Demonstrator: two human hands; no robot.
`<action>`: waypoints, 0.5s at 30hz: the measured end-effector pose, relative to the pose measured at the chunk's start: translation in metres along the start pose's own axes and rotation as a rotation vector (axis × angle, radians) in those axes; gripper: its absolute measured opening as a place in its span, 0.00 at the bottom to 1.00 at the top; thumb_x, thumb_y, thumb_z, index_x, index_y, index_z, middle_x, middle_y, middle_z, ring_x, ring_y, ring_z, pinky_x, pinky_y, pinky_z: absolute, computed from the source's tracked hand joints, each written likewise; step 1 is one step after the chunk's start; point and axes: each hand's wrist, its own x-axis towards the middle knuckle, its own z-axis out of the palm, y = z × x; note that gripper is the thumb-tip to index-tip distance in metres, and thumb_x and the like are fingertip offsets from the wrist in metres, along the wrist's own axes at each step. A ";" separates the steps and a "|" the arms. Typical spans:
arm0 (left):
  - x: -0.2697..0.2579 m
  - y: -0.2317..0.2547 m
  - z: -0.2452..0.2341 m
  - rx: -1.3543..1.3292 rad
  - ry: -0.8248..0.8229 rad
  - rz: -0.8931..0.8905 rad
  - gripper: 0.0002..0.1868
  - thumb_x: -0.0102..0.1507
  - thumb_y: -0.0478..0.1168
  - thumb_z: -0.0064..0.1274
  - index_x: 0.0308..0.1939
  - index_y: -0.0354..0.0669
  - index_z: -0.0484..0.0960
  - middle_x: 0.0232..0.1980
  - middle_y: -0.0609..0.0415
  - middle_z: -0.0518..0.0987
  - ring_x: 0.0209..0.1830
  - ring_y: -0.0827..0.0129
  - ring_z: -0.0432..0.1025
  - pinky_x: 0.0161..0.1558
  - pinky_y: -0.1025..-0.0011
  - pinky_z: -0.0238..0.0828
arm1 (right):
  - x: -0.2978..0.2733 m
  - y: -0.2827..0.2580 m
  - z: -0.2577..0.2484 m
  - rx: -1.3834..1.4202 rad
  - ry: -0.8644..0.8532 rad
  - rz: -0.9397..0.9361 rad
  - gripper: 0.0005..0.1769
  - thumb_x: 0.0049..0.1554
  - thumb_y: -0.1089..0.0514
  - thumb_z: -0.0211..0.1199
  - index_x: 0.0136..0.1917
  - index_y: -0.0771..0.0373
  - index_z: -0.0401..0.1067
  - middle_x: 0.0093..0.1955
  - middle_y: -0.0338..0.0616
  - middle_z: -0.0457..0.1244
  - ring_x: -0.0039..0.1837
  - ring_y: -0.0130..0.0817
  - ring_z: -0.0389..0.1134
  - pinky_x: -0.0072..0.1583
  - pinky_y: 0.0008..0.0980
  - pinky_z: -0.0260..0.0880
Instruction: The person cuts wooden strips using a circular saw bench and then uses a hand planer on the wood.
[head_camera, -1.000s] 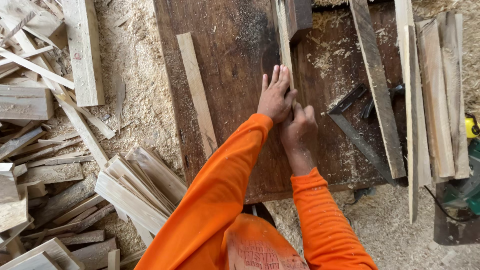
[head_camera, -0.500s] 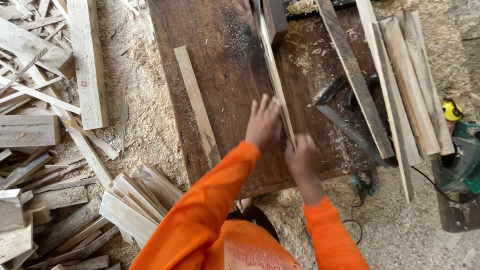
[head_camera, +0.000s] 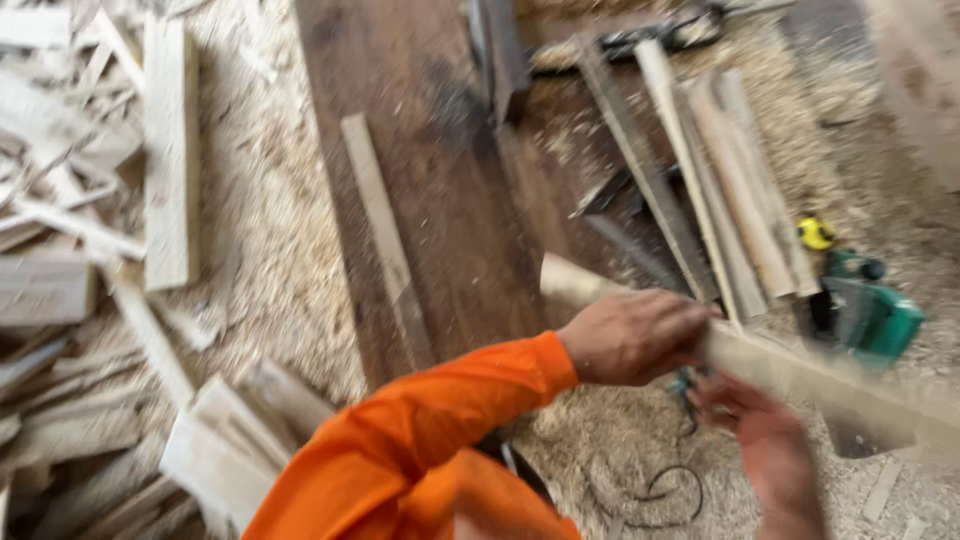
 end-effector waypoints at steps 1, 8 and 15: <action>0.010 0.009 -0.007 -0.085 0.058 -0.175 0.19 0.71 0.50 0.53 0.58 0.41 0.75 0.52 0.51 0.81 0.49 0.65 0.77 0.53 0.65 0.81 | 0.010 0.008 0.011 -0.490 0.094 -0.039 0.42 0.62 0.31 0.55 0.71 0.68 0.65 0.69 0.57 0.65 0.69 0.46 0.67 0.65 0.45 0.69; -0.056 -0.075 -0.011 -0.593 0.683 -0.845 0.17 0.74 0.47 0.54 0.50 0.31 0.82 0.42 0.42 0.83 0.38 0.64 0.78 0.44 0.59 0.76 | 0.005 0.121 0.110 -1.022 0.287 0.255 0.20 0.65 0.47 0.56 0.63 0.60 0.73 0.50 0.55 0.68 0.51 0.48 0.72 0.51 0.46 0.73; -0.153 -0.162 0.035 0.364 0.253 -0.835 0.36 0.66 0.54 0.51 0.72 0.36 0.66 0.76 0.38 0.65 0.79 0.44 0.52 0.72 0.41 0.47 | 0.035 0.180 0.125 -1.228 0.300 -0.252 0.14 0.59 0.61 0.61 0.58 0.65 0.74 0.48 0.56 0.64 0.49 0.56 0.67 0.48 0.50 0.68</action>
